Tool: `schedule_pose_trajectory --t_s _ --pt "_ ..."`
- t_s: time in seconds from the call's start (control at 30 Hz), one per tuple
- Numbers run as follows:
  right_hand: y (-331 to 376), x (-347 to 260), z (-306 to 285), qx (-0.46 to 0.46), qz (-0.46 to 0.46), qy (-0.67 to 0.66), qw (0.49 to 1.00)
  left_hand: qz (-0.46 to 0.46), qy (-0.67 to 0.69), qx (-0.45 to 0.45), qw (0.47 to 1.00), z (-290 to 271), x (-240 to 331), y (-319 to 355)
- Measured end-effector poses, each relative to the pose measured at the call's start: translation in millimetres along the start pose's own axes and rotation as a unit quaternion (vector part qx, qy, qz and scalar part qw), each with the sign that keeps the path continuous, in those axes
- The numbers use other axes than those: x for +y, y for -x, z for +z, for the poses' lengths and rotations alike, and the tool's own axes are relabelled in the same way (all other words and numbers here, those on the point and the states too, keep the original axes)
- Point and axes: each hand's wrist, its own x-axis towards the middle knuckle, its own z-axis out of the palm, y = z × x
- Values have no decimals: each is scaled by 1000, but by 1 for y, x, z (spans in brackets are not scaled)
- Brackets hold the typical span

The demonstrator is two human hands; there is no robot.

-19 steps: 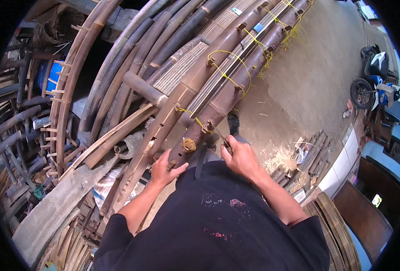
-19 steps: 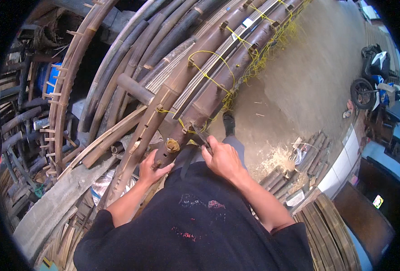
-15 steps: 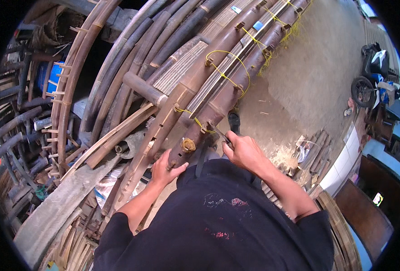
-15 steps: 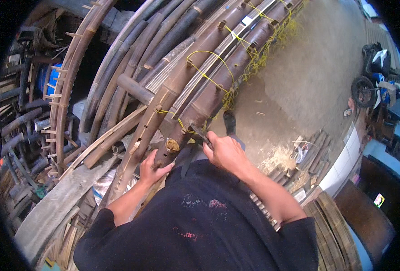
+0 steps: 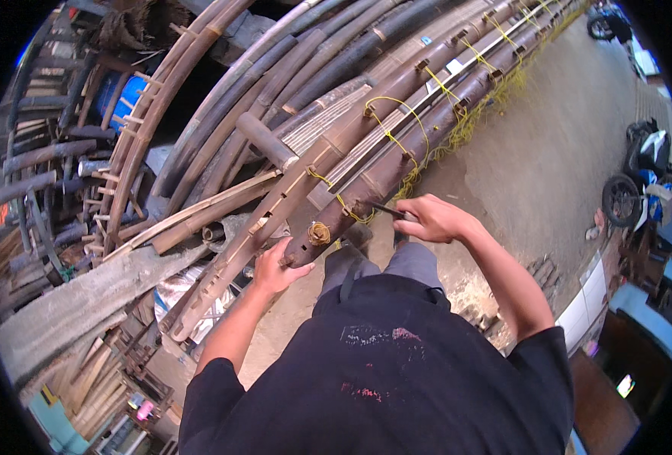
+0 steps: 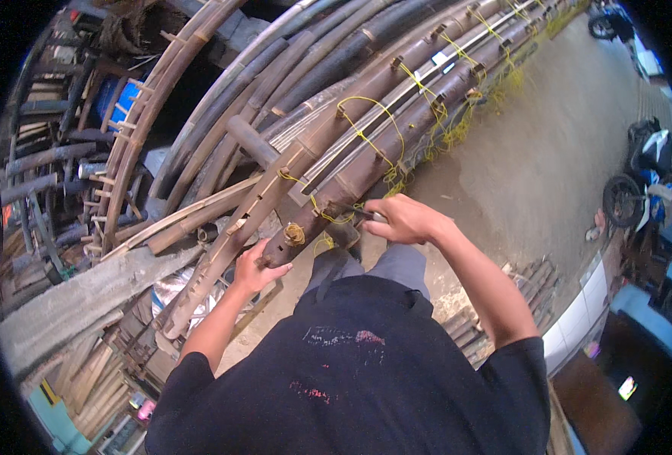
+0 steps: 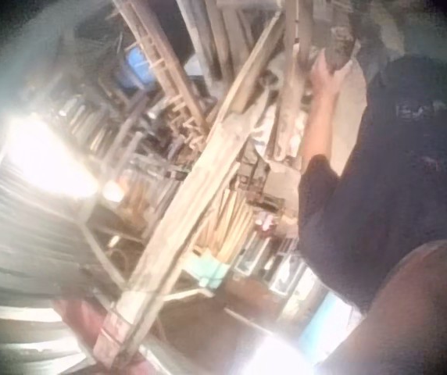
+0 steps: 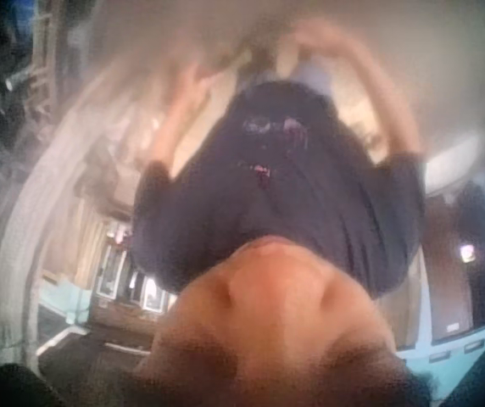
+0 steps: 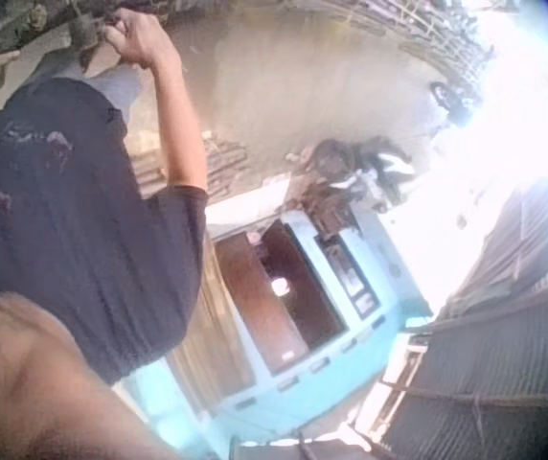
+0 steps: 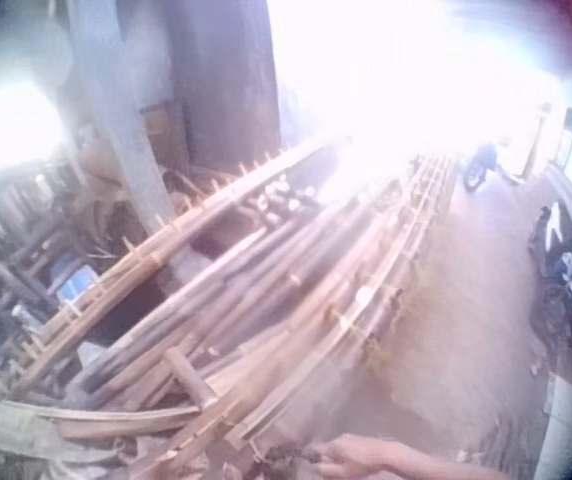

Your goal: The person uses a hand saw to cut a long bamboo pole that is part of a stacked bundle. The person positions the saw, cuts through the bamboo, and removes the cut piece. The task is performed in a workshop setting with multiple bamboo poles and tools visible.

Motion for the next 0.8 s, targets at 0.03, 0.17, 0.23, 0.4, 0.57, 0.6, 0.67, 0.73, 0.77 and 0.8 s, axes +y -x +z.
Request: schedule_pose_trajectory --t_s 0.03,0.17,0.23,0.4,0.57,0.6,0.67,0.73,0.77,0.8 --pt "12 -9 -9 -12 -65 -2 998 4 8 14 1000 0 0 -1" --pt "51 -19 3 99 17 29 995 -29 32 17 999 -2 8 6" --pt "53 -13 14 110 52 69 990 -34 16 5 999 -2 6 5" --pt "34 -16 69 170 35 -9 985 -45 -4 -1 999 -7 18 8" --pt "16 -13 75 189 25 5 982 -52 36 -26 998 -8 18 5" --pt "15 -13 76 186 29 6 982 -49 30 -22 998 -9 17 5" --pt "13 -15 74 181 39 11 983 -41 21 -12 999 -9 17 5" --pt "15 -20 71 168 53 27 984 -48 22 -17 998 -10 19 6" --pt "15 -22 69 162 59 34 984 -50 21 -19 998 -11 19 5" --pt "14 -24 66 162 52 45 984 -44 20 -13 999 -10 16 4"
